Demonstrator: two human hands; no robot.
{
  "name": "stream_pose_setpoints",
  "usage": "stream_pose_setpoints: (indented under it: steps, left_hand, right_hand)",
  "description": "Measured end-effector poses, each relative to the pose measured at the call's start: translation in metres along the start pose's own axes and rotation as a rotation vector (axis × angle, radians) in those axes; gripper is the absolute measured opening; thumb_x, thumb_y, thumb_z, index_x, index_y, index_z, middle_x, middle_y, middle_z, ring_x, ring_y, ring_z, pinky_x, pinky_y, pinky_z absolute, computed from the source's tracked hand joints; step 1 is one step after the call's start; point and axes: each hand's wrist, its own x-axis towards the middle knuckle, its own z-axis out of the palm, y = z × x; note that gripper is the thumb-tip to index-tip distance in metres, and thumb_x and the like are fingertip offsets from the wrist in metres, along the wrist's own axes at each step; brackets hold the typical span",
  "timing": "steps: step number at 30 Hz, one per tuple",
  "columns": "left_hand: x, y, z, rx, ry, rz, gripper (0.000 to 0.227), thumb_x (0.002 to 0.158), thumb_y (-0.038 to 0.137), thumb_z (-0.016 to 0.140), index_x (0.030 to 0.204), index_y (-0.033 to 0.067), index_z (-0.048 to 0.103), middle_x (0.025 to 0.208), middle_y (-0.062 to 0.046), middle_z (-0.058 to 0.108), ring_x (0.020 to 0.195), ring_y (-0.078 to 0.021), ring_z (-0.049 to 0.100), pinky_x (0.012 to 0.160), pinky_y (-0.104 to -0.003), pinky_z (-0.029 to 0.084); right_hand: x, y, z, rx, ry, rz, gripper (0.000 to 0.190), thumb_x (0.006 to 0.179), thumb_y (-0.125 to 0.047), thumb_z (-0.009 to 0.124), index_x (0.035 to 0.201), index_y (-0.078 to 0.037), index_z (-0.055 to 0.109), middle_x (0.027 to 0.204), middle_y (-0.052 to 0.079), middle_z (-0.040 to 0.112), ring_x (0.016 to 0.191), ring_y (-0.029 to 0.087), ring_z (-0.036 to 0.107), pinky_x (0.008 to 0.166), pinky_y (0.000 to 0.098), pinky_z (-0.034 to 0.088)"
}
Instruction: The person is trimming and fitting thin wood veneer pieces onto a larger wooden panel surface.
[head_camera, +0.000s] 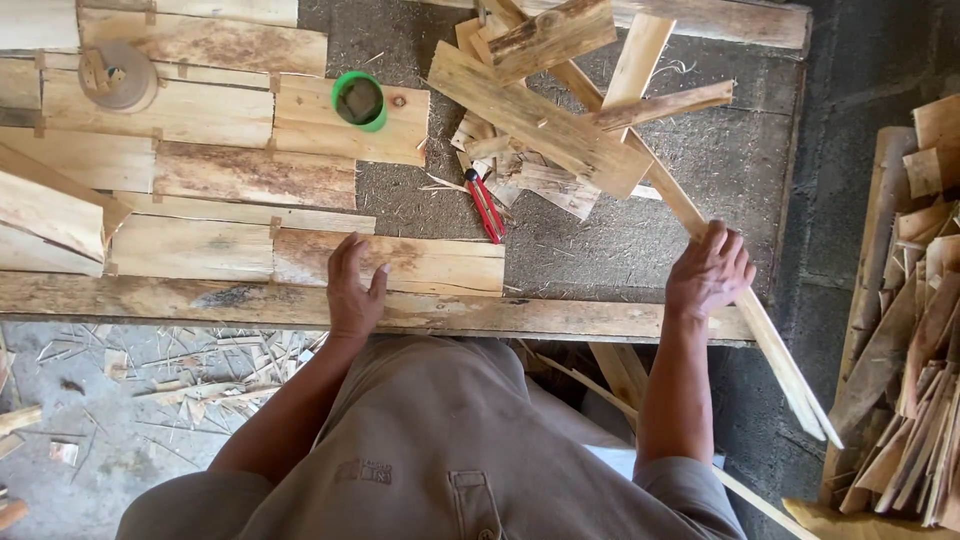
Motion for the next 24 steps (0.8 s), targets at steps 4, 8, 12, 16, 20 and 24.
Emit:
stream_pose_setpoints:
  steps: [4,8,12,16,20,24]
  left_hand:
    - [-0.001,0.001,0.013,-0.076,-0.080,0.010,0.053,0.098,0.025,0.073,0.140,0.0044,0.048,0.147,-0.021,0.052,0.139,-0.0369,0.051,0.117,-0.046,0.047]
    - [-0.003,-0.003,0.034,-0.041,-0.158,0.133,0.057,0.091,0.021,0.077,0.138,0.0025,0.050,0.148,-0.023,0.049,0.140,-0.0386,0.049,0.120,-0.046,0.042]
    - [0.004,0.022,0.028,-0.036,-0.282,0.151,0.055,0.086,0.021,0.078,0.133,0.0034,0.054,0.146,-0.021,0.050,0.142,-0.0389,0.046,0.121,-0.048,0.038]
    - [-0.004,0.025,0.029,-0.065,-0.385,0.173,0.055,0.086,0.022,0.079,0.130,-0.0007,0.056,0.149,-0.023,0.046,0.145,-0.0416,0.039,0.121,-0.049,0.033]
    - [-0.010,0.020,0.032,-0.042,-0.436,0.170,0.057,0.084,0.022,0.080,0.130,-0.0020,0.057,0.152,-0.023,0.043,0.148,-0.0406,0.035,0.123,-0.048,0.030]
    - [-0.017,0.012,0.032,-0.029,-0.432,0.196,0.057,0.083,0.021,0.080,0.130,-0.0018,0.057,0.155,-0.023,0.042,0.150,-0.0400,0.034,0.124,-0.047,0.030]
  right_hand:
    - [-0.023,0.001,-0.030,0.081,-0.130,0.125,0.019,0.107,-0.031,0.069,0.108,-0.015,0.060,0.090,0.004,0.067,0.068,0.018,0.060,0.064,0.0353,0.049]
    - [-0.040,-0.001,-0.049,0.220,-0.198,0.269,0.022,0.114,-0.028,0.057,0.104,-0.014,0.071,0.089,0.006,0.075,0.055,0.018,0.059,0.042,0.0362,0.041]
    - [-0.055,-0.013,-0.077,0.308,-0.023,0.143,0.019,0.114,-0.014,0.057,0.116,-0.011,0.076,0.089,0.010,0.078,0.051,0.017,0.062,0.035,0.0301,0.041]
    - [-0.080,-0.011,-0.073,0.291,0.157,-0.018,0.022,0.114,-0.007,0.052,0.131,-0.012,0.066,0.121,0.012,0.075,0.098,0.025,0.074,0.076,0.0350,0.059]
    - [-0.095,0.002,-0.072,0.316,-0.116,0.156,0.050,0.102,0.005,0.052,0.148,-0.015,0.058,0.126,0.017,0.069,0.101,0.030,0.068,0.089,0.0497,0.053]
    - [-0.121,0.035,-0.044,0.317,-0.019,0.263,0.054,0.102,0.002,0.060,0.150,-0.020,0.053,0.120,0.014,0.062,0.106,0.028,0.065,0.085,0.0498,0.051]
